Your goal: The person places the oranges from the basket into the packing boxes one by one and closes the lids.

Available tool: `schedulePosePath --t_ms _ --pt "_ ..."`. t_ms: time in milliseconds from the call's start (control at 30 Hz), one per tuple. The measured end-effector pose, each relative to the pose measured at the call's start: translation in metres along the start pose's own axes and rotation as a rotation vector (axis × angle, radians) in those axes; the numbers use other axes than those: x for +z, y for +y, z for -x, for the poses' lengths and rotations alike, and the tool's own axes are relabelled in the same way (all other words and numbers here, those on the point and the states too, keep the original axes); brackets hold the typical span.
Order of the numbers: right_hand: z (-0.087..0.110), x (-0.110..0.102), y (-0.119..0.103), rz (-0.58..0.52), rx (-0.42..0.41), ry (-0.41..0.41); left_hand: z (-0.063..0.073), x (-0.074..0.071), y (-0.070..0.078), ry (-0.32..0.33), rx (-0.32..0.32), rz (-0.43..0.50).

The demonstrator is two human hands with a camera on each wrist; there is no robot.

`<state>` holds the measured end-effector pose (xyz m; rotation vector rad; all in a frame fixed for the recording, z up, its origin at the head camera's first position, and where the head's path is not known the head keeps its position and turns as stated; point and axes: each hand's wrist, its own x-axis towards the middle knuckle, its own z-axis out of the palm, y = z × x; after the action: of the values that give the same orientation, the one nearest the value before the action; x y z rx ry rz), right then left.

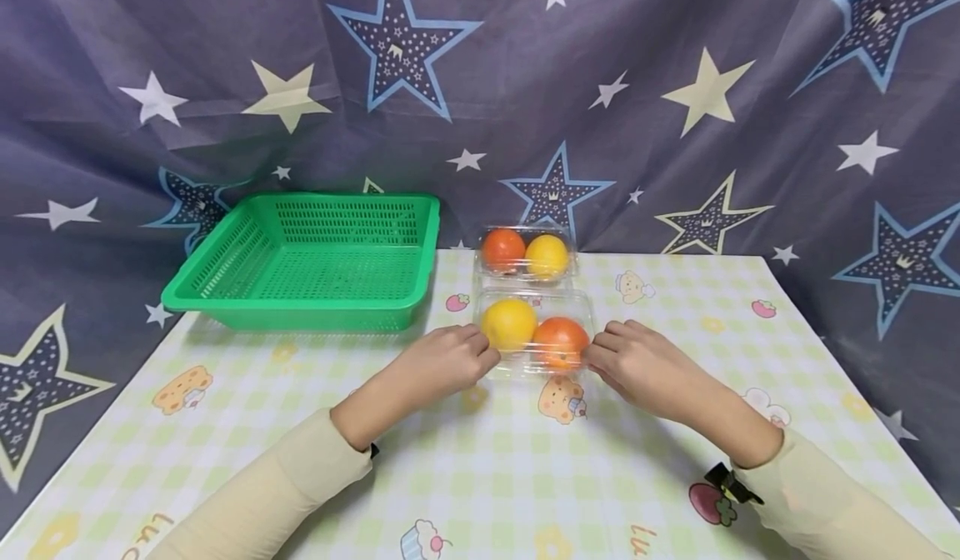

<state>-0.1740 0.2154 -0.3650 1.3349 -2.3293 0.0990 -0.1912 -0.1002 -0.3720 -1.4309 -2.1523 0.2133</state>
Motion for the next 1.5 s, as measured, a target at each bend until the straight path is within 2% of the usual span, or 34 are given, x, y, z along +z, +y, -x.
schedulePosePath --t_ms 267,533,733,900,1133,1333,1500 --pt "0.001 0.003 0.000 -0.002 -0.011 0.004 -0.001 0.001 0.000 0.044 0.025 -0.065" --pt "0.002 0.007 -0.002 -0.024 -0.004 0.019 -0.001 0.004 0.000 0.035 0.050 -0.107" --pt "0.002 0.009 -0.003 0.001 -0.008 0.009 0.000 0.004 -0.001 0.026 0.046 -0.090" --pt "0.000 0.015 -0.004 0.057 -0.024 0.047 0.002 0.005 -0.002 0.040 0.045 -0.072" --pt "-0.001 0.021 -0.006 0.058 -0.020 0.099 0.003 0.006 -0.002 0.040 0.031 -0.060" --pt "0.000 0.025 -0.004 0.092 -0.059 0.147 0.003 0.006 -0.002 0.035 0.019 -0.051" --pt "0.001 0.027 -0.003 0.123 -0.075 0.149 0.002 0.006 -0.002 0.033 0.017 -0.048"
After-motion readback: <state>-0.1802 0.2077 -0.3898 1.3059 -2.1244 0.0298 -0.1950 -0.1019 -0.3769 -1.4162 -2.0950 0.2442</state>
